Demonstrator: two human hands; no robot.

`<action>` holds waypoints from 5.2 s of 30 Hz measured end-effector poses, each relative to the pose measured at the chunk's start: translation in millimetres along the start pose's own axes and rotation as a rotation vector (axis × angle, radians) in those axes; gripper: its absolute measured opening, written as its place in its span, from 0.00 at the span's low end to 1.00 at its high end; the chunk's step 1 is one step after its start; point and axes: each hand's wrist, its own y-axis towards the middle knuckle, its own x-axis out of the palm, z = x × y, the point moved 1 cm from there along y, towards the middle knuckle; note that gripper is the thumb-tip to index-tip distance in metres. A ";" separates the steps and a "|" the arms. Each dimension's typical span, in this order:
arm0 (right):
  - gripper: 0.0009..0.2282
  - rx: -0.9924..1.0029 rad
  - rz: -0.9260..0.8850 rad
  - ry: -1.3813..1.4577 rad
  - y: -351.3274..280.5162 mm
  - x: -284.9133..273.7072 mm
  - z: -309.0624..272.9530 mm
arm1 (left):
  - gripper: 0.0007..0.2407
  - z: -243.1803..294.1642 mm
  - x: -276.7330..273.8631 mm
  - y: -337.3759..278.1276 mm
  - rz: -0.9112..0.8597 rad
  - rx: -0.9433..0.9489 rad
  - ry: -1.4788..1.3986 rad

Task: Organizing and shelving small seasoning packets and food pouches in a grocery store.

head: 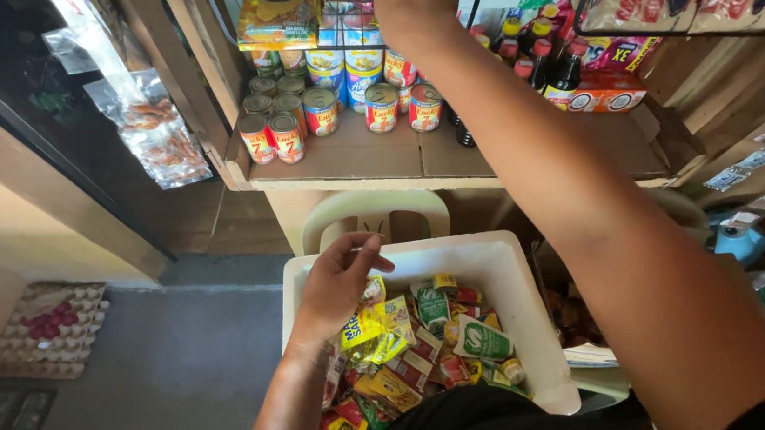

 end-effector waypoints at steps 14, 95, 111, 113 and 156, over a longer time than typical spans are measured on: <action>0.08 -0.257 -0.281 0.624 -31.8 -28.8 16.9 | 0.14 6.1 6.2 0.0 0.087 -0.018 0.011; 0.07 -0.186 -1.176 1.464 -246.4 -241.9 131.5 | 0.08 96.4 86.3 -26.8 -0.486 0.260 0.645; 0.20 -0.571 -1.234 1.099 -228.7 -243.5 110.8 | 0.23 108.3 91.5 -30.1 -0.605 0.191 1.113; 0.20 -0.578 -1.286 0.984 -231.1 -242.0 109.0 | 0.23 104.2 89.8 -30.7 -0.597 0.169 1.148; 0.11 0.578 -0.940 1.690 -231.0 -205.0 119.4 | 0.19 66.6 75.6 -21.9 -0.354 0.072 0.142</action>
